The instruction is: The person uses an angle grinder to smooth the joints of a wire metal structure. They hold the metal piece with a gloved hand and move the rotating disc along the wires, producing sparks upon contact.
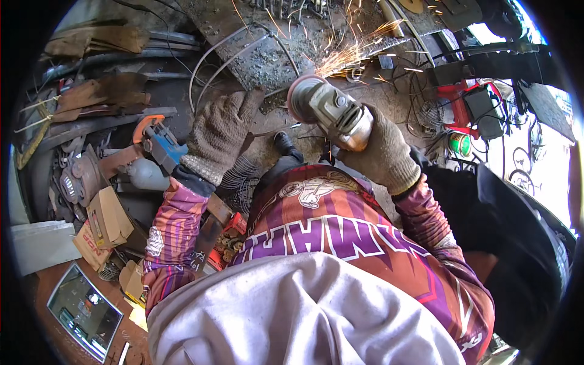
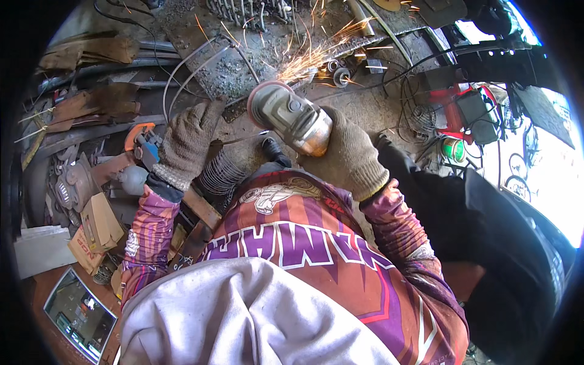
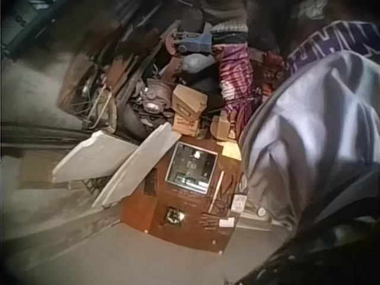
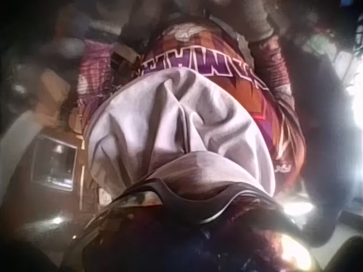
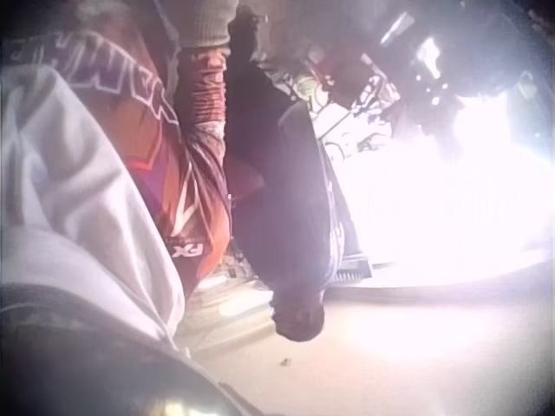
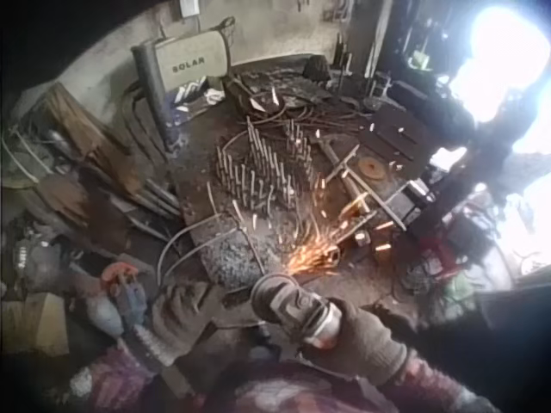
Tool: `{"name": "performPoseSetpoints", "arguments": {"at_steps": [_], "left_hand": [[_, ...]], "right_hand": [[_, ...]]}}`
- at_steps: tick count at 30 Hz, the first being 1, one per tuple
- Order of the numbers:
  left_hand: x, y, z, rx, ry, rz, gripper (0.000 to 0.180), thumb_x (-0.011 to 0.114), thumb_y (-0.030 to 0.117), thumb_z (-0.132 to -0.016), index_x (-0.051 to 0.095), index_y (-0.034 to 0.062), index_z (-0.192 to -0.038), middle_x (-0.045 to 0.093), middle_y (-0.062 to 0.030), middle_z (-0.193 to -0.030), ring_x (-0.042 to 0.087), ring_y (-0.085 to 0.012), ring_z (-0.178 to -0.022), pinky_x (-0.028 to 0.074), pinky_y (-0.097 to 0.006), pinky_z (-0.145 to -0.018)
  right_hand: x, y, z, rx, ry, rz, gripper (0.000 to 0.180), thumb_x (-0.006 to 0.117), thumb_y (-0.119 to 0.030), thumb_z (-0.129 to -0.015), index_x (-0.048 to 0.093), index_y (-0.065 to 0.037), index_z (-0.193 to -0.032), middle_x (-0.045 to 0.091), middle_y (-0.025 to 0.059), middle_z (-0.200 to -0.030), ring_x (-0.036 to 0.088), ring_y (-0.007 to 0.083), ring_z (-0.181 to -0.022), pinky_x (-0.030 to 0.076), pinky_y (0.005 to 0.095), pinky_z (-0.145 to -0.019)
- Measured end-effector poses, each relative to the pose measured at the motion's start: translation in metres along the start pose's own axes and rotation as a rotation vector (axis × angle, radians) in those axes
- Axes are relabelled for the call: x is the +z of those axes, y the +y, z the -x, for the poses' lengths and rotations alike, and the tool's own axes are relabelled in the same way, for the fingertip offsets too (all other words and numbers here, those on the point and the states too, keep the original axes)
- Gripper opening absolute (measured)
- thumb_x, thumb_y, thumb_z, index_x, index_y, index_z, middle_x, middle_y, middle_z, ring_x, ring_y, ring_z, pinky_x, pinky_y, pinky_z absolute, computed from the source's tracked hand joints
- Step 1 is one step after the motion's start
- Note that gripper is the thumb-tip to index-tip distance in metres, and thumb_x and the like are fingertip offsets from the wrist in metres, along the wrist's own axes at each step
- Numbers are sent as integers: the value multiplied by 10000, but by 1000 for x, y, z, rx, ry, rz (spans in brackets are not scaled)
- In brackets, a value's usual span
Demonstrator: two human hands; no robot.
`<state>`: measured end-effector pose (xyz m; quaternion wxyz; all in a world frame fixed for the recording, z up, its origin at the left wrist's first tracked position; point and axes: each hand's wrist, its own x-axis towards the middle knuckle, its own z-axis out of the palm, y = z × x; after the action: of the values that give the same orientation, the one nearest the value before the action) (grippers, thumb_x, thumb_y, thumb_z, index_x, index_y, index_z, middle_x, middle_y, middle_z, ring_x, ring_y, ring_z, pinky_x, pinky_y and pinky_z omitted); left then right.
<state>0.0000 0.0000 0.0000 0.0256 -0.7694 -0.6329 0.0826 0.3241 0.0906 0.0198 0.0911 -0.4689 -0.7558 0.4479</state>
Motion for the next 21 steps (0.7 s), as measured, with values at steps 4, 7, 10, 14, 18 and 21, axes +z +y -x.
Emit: {"name": "performPoseSetpoints", "arguments": {"at_steps": [4,7,10,14,18,21], "left_hand": [[5,25,-5,12,32,112,820,754,256,-831,429,148,-1577,557,-129,-1347,580,-350,-1210,492,-496,-1000],[1,25,-8,25,17,136,818,755,254,-828,436,148,-1573,557,-125,-1355,578,-351,-1212,491,-492,-1002],[11,24,-5,32,57,104,853,776,262,-804,431,152,-1576,555,-126,-1364,577,-353,-1215,489,-494,-1007],[10,27,-6,-3,25,113,886,798,268,-779,430,158,-1577,554,-124,-1379,577,-351,-1222,486,-488,-1019],[3,27,-7,6,-24,121,887,801,273,-775,436,158,-1575,556,-120,-1388,577,-349,-1225,485,-483,-1026],[7,26,-6,36,47,106,893,801,266,-775,430,157,-1579,558,-119,-1395,581,-349,-1222,487,-485,-1020]], "right_hand": [[-17,5,16,-6,14,77,788,890,-317,-710,573,-50,-1380,740,219,-1154,721,407,-1088,578,473,-929],[-18,4,13,42,18,65,785,895,-339,-715,576,-48,-1371,741,216,-1148,721,409,-1083,577,479,-926],[-21,3,15,35,16,74,795,898,-353,-720,569,-39,-1372,740,220,-1148,721,410,-1081,576,483,-923],[-21,11,19,16,32,116,788,903,-329,-710,575,-28,-1360,738,226,-1141,727,409,-1060,580,472,-904],[-29,-3,12,50,-28,66,770,913,-311,-702,582,-41,-1343,733,221,-1162,721,406,-1085,581,463,-905],[-32,-7,16,81,-26,135,786,923,-307,-696,566,-48,-1347,728,217,-1175,716,411,-1103,581,469,-910]]}}
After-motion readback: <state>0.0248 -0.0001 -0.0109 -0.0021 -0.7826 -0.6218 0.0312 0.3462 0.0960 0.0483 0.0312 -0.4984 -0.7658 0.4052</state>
